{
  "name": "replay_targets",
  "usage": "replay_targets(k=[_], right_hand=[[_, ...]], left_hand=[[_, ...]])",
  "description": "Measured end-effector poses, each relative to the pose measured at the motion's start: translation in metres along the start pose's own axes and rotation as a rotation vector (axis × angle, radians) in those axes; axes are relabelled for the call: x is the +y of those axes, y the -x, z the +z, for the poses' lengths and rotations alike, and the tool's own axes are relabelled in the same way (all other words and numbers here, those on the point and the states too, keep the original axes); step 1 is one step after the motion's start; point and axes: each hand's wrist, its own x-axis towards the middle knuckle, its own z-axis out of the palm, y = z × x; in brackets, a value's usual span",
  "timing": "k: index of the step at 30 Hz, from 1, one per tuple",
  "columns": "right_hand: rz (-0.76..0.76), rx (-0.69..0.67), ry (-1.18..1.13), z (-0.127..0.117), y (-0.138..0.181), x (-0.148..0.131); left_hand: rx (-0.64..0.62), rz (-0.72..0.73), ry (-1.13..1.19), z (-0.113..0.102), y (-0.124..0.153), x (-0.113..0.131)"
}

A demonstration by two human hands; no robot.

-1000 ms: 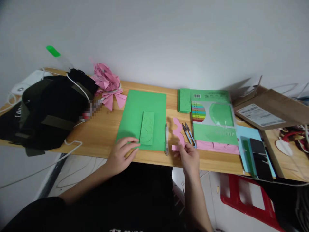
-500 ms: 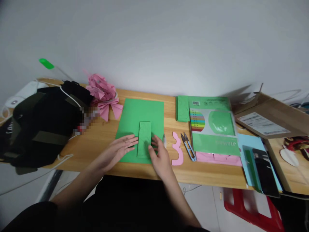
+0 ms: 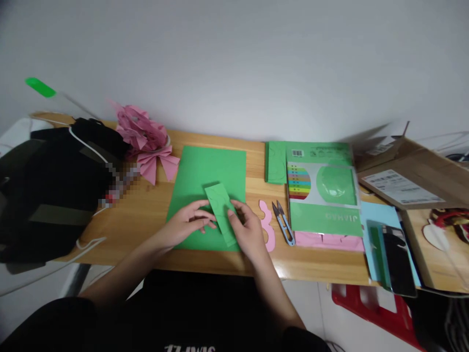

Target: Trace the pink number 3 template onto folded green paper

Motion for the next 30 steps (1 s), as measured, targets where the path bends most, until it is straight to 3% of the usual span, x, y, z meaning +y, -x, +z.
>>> replay_targets(k=[10, 16, 19, 22, 25, 30], right_hand=[[0.003, -0.045, 0.051, -0.004, -0.008, -0.007], [0.028, -0.110, 0.075, -0.013, -0.015, -0.013], [0.026, -0.061, 0.084, -0.036, -0.030, -0.024], [0.025, 0.137, 0.131, -0.074, -0.062, -0.036], [0.102, 0.250, 0.246, -0.108, -0.102, -0.047], [0.240, 0.279, 0.475, -0.123, -0.148, -0.051]], left_hand=[[0.001, -0.003, -0.006, 0.012, -0.003, -0.004], [0.005, 0.068, -0.005, 0.013, 0.000, 0.000], [-0.011, 0.116, -0.005, 0.009, 0.001, 0.004], [-0.023, 0.141, -0.011, 0.002, 0.002, 0.007], [-0.016, 0.139, -0.015, -0.003, 0.004, 0.006], [-0.008, 0.112, -0.011, -0.001, 0.008, 0.003]])
